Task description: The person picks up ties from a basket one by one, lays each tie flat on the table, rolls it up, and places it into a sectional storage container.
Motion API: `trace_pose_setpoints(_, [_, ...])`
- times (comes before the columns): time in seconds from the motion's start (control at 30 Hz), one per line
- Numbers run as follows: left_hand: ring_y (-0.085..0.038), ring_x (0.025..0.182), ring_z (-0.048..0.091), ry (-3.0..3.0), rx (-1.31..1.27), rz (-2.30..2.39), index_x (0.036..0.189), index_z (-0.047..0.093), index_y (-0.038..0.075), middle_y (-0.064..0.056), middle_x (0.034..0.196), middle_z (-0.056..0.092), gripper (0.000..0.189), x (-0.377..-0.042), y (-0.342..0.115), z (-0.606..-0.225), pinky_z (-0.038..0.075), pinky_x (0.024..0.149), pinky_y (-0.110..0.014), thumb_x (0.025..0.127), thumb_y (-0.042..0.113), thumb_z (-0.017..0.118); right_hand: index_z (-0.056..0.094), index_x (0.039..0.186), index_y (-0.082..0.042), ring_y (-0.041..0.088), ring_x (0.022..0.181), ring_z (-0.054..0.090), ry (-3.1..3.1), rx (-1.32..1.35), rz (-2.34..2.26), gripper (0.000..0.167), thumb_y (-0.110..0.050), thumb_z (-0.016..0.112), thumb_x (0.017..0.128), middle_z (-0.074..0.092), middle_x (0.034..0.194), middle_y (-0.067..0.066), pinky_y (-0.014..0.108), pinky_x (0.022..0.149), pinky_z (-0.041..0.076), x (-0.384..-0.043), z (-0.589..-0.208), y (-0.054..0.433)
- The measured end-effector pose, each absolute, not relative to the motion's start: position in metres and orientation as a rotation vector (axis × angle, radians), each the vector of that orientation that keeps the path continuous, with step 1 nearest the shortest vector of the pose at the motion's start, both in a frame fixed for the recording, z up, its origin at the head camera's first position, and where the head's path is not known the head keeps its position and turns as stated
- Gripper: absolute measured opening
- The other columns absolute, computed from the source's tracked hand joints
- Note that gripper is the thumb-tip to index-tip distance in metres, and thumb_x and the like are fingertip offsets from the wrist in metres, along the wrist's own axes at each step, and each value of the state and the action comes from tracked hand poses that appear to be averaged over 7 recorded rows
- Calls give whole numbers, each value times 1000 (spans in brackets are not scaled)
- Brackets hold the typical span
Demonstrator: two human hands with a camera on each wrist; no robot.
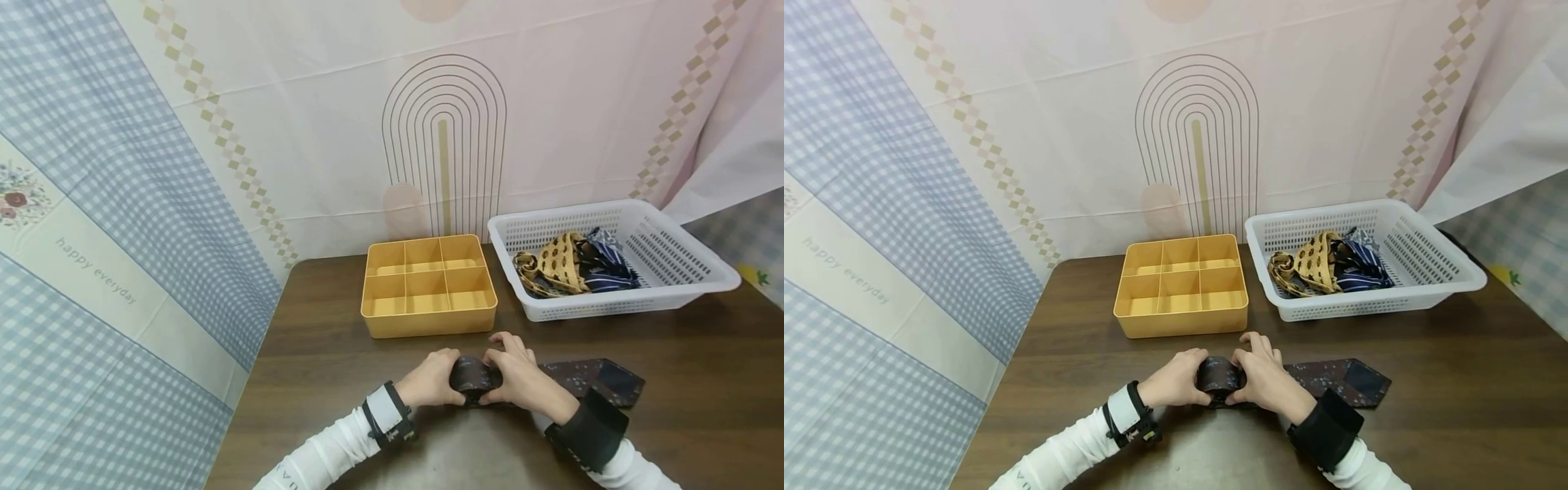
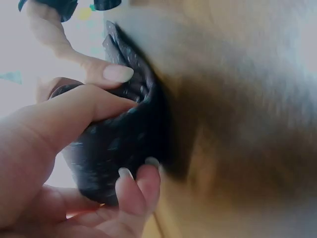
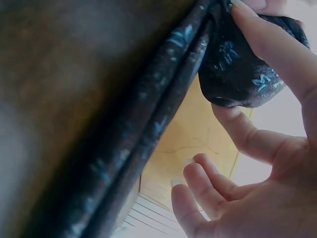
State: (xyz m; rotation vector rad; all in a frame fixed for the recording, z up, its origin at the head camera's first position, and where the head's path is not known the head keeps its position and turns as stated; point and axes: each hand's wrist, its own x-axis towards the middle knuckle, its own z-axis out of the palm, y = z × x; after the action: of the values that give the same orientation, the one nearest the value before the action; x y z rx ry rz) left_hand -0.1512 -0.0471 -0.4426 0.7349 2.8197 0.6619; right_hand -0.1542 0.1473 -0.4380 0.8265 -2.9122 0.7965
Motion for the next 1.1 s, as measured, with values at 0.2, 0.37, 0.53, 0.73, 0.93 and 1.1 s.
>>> trace_pose_setpoints(0.2, [-10, 84, 56, 2805, 704, 713, 101, 58, 8, -3, 95, 63, 47, -151, -48, -444, 46, 72, -17, 66, 18, 87, 61, 81, -13, 41, 112, 41, -2899, 824, 792, 47, -29, 94, 52, 47, 121, 23, 51, 77, 35, -155, -441, 144])
trace_pose_setpoints(0.37, [-12, 83, 58, 2808, 619, 666, 103, 60, 5, -6, 95, 64, 49, -149, -53, -436, 47, 72, -20, 65, 17, 88, 63, 89, -12, 43, 116, 39, -2862, 903, 815, 51, -29, 93, 52, 44, 126, 25, 50, 78, 34, -156, -440, 135])
trace_pose_setpoints(0.53, [-13, 79, 57, 2824, 577, 570, 102, 62, 3, -5, 90, 63, 49, -146, -59, -427, 47, 68, -22, 63, 16, 89, 63, 98, -15, 43, 121, 38, -2806, 981, 880, 52, -30, 92, 57, 41, 131, 24, 55, 83, 35, -156, -431, 124])
trace_pose_setpoints(0.73, [-13, 74, 57, 2825, 559, 500, 102, 64, 1, -6, 88, 63, 50, -147, -59, -419, 48, 64, -23, 60, 14, 90, 65, 97, -16, 40, 125, 37, -2787, 1018, 885, 48, -29, 91, 58, 41, 134, 23, 53, 83, 34, -155, -420, 119])
trace_pose_setpoints(0.93, [-16, 81, 59, 2826, 517, 454, 109, 58, 1, -8, 94, 63, 61, -145, -53, -414, 49, 67, -24, 59, 13, 90, 66, 93, -16, 44, 125, 34, -2832, 975, 864, 46, -29, 92, 57, 41, 135, 24, 58, 86, 33, -156, -419, 123])
trace_pose_setpoints(1.1, [-20, 85, 63, 2832, 498, 483, 115, 47, 3, -12, 101, 62, 71, -143, -48, -410, 52, 70, -26, 59, 14, 91, 65, 88, -16, 44, 124, 35, -2840, 949, 832, 44, -28, 92, 55, 42, 133, 26, 49, 81, 32, -157, -422, 129])
